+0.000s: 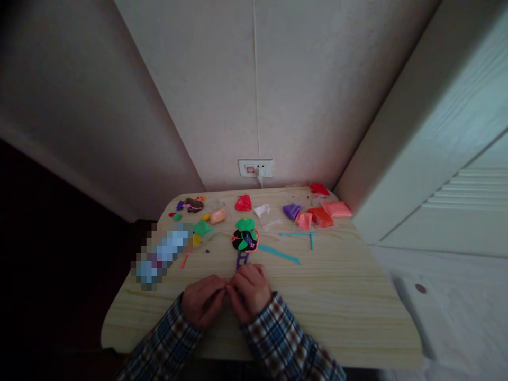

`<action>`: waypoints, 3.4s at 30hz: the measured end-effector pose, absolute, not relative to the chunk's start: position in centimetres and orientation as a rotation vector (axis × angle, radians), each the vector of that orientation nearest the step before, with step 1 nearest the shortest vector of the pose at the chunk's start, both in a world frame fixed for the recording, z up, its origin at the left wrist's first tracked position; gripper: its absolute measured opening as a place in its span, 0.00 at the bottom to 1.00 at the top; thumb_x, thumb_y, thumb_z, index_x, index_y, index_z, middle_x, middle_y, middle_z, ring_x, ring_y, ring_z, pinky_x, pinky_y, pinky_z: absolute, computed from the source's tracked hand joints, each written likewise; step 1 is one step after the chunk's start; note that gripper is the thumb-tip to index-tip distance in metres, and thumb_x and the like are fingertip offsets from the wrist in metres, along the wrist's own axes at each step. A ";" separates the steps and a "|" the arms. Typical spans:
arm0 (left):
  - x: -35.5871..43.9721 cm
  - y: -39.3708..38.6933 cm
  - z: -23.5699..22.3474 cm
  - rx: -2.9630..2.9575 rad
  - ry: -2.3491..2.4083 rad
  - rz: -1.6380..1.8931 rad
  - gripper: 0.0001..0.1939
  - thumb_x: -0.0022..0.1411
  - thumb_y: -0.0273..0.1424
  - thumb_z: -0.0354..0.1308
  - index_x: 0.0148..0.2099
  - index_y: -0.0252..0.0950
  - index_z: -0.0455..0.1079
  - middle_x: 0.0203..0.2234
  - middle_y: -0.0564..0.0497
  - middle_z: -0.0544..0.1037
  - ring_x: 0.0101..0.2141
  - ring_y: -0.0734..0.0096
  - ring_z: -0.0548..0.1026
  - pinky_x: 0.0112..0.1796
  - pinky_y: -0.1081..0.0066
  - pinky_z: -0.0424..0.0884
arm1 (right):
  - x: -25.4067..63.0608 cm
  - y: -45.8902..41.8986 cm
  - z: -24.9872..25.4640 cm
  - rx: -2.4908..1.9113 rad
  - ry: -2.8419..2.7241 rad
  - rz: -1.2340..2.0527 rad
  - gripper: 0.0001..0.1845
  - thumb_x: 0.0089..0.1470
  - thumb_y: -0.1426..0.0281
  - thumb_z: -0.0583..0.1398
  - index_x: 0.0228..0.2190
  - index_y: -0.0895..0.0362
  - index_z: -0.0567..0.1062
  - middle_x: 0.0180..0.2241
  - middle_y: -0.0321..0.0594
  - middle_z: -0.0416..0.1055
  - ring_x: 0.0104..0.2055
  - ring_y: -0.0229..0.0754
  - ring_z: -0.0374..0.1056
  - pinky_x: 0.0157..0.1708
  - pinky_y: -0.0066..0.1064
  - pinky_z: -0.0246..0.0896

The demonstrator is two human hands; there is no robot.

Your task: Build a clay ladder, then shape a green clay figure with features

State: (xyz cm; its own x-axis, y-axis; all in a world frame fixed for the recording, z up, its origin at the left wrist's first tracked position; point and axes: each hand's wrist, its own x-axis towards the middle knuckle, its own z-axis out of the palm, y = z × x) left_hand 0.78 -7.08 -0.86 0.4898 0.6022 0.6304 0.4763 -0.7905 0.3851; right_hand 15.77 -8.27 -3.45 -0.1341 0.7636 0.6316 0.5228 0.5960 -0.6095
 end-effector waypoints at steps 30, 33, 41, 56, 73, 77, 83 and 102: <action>0.5 -6.8 -0.6 2.523 0.988 1.111 0.08 0.60 0.23 0.48 0.32 0.34 0.68 0.19 0.52 0.76 0.18 0.77 0.71 0.21 0.79 0.68 | 17.4 -8.2 -2.3 -1.201 -1.730 0.356 0.13 0.58 0.72 0.52 0.22 0.55 0.69 0.21 0.36 0.69 0.27 0.38 0.65 0.32 0.34 0.59; 0.3 -6.8 -0.6 2.484 1.047 1.102 0.08 0.61 0.23 0.48 0.36 0.33 0.69 0.22 0.51 0.78 0.18 0.78 0.73 0.23 0.79 0.70 | 18.3 -8.5 -2.4 -1.348 -1.563 0.402 0.10 0.56 0.71 0.54 0.24 0.55 0.71 0.22 0.37 0.70 0.28 0.39 0.66 0.30 0.33 0.61; 0.1 -6.8 -1.0 2.420 1.155 1.044 0.07 0.64 0.28 0.49 0.38 0.34 0.69 0.23 0.53 0.79 0.20 0.79 0.74 0.26 0.80 0.70 | 19.3 -9.1 -2.9 -1.404 -1.364 0.609 0.10 0.56 0.70 0.55 0.26 0.55 0.73 0.23 0.37 0.70 0.27 0.38 0.66 0.28 0.30 0.63; 0.1 -7.1 -1.2 2.222 1.344 0.952 0.10 0.65 0.32 0.49 0.36 0.36 0.70 0.21 0.55 0.76 0.19 0.78 0.73 0.25 0.78 0.68 | 19.2 -9.2 -2.6 -1.460 -1.516 0.617 0.09 0.54 0.70 0.56 0.23 0.55 0.72 0.22 0.37 0.69 0.26 0.38 0.65 0.29 0.33 0.60; -0.1 -6.7 -1.1 2.340 1.285 0.866 0.10 0.65 0.30 0.49 0.37 0.35 0.71 0.25 0.52 0.79 0.22 0.76 0.76 0.27 0.78 0.71 | 19.1 -9.2 -2.6 -1.449 -1.466 0.593 0.05 0.52 0.71 0.58 0.25 0.55 0.69 0.23 0.36 0.66 0.27 0.38 0.63 0.27 0.31 0.60; 0.1 -6.6 -1.1 2.347 1.303 0.911 0.10 0.64 0.30 0.49 0.35 0.35 0.70 0.24 0.53 0.79 0.21 0.77 0.75 0.26 0.79 0.70 | 19.3 -9.2 -2.6 -1.453 -1.544 0.563 0.10 0.55 0.70 0.55 0.22 0.55 0.70 0.22 0.37 0.66 0.27 0.38 0.63 0.28 0.32 0.59; 0.3 -6.8 -1.1 2.259 1.369 0.935 0.11 0.65 0.32 0.48 0.35 0.35 0.70 0.22 0.55 0.78 0.20 0.78 0.74 0.26 0.79 0.69 | 19.2 -9.7 -3.1 -1.403 -1.557 0.534 0.04 0.53 0.73 0.58 0.28 0.55 0.73 0.26 0.39 0.70 0.31 0.40 0.67 0.32 0.33 0.64; 0.5 -6.5 -1.2 2.358 1.325 1.000 0.09 0.63 0.28 0.50 0.33 0.33 0.69 0.20 0.55 0.77 0.17 0.80 0.71 0.22 0.80 0.66 | 18.9 -9.5 -3.3 -1.382 -1.663 0.473 0.07 0.55 0.73 0.58 0.27 0.57 0.75 0.26 0.39 0.70 0.31 0.38 0.68 0.31 0.30 0.66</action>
State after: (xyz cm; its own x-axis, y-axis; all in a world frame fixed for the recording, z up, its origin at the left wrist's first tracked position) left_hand 0.53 -6.50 -1.18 0.3479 0.8276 0.4404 0.6506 -0.5514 0.5222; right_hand 18.92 -9.51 -3.25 0.0240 0.9214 0.3878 0.5793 0.3033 -0.7566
